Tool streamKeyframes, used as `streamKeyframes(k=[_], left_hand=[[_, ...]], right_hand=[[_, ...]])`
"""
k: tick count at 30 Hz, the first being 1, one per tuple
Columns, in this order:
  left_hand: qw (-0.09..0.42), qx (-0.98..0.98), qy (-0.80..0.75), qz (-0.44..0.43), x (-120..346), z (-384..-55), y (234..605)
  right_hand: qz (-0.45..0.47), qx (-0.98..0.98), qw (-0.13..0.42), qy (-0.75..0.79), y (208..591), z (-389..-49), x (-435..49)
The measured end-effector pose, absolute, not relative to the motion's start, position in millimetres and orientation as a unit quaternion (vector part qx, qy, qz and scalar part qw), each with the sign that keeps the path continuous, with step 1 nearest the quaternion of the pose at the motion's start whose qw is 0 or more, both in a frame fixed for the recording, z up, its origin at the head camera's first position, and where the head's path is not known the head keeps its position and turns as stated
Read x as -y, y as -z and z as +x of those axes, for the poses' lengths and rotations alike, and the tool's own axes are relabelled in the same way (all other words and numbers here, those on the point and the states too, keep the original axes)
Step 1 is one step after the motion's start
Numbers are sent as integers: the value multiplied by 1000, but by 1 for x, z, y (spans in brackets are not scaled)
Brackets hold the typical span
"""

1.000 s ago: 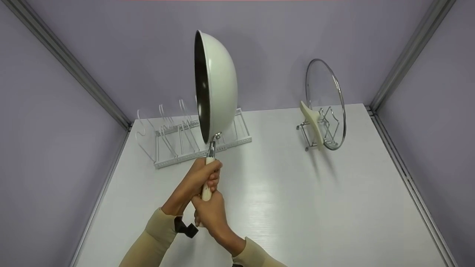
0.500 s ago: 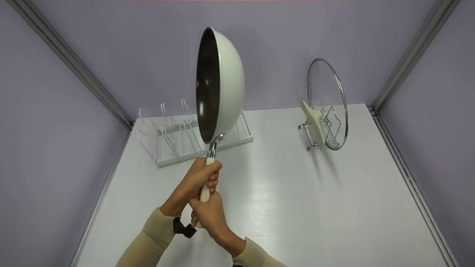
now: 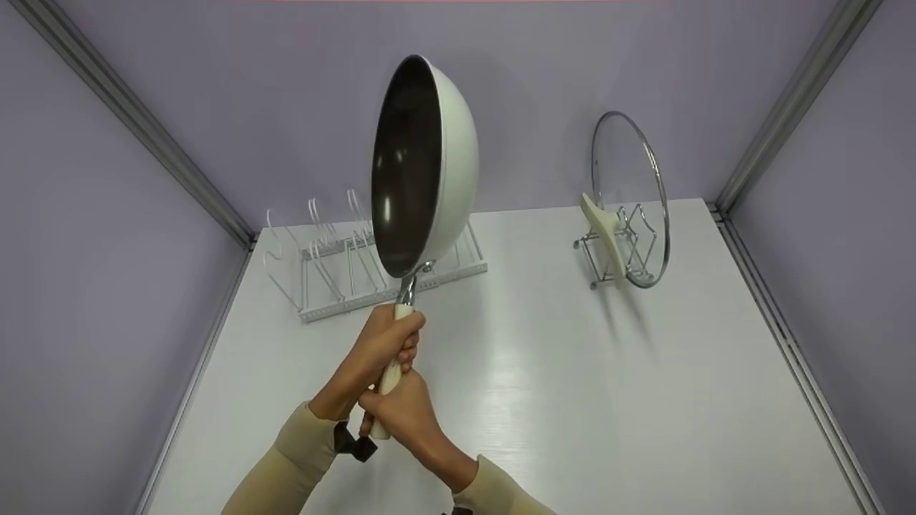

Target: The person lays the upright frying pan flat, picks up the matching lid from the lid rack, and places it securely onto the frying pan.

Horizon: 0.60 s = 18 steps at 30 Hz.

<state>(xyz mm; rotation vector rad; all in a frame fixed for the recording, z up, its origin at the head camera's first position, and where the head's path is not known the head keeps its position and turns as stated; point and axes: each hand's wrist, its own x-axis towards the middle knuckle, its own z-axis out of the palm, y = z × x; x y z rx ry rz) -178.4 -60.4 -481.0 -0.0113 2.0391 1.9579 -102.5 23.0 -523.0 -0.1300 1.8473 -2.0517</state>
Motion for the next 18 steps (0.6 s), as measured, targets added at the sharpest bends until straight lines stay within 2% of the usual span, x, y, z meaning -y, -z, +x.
streamKeyframes(k=[6, 14, 18], left_hand=[[141, -749, -647, 1, 65, -177, 483], [114, -788, -605, 6, 72, -176, 483], [95, -811, -577, 13, 76, -177, 481]], right_hand=[[-88, -701, 187, 682, 525, -99, -26], [-118, -713, 216, 657, 529, -101, -36], [-115, -714, 201, 661, 528, -112, -50]])
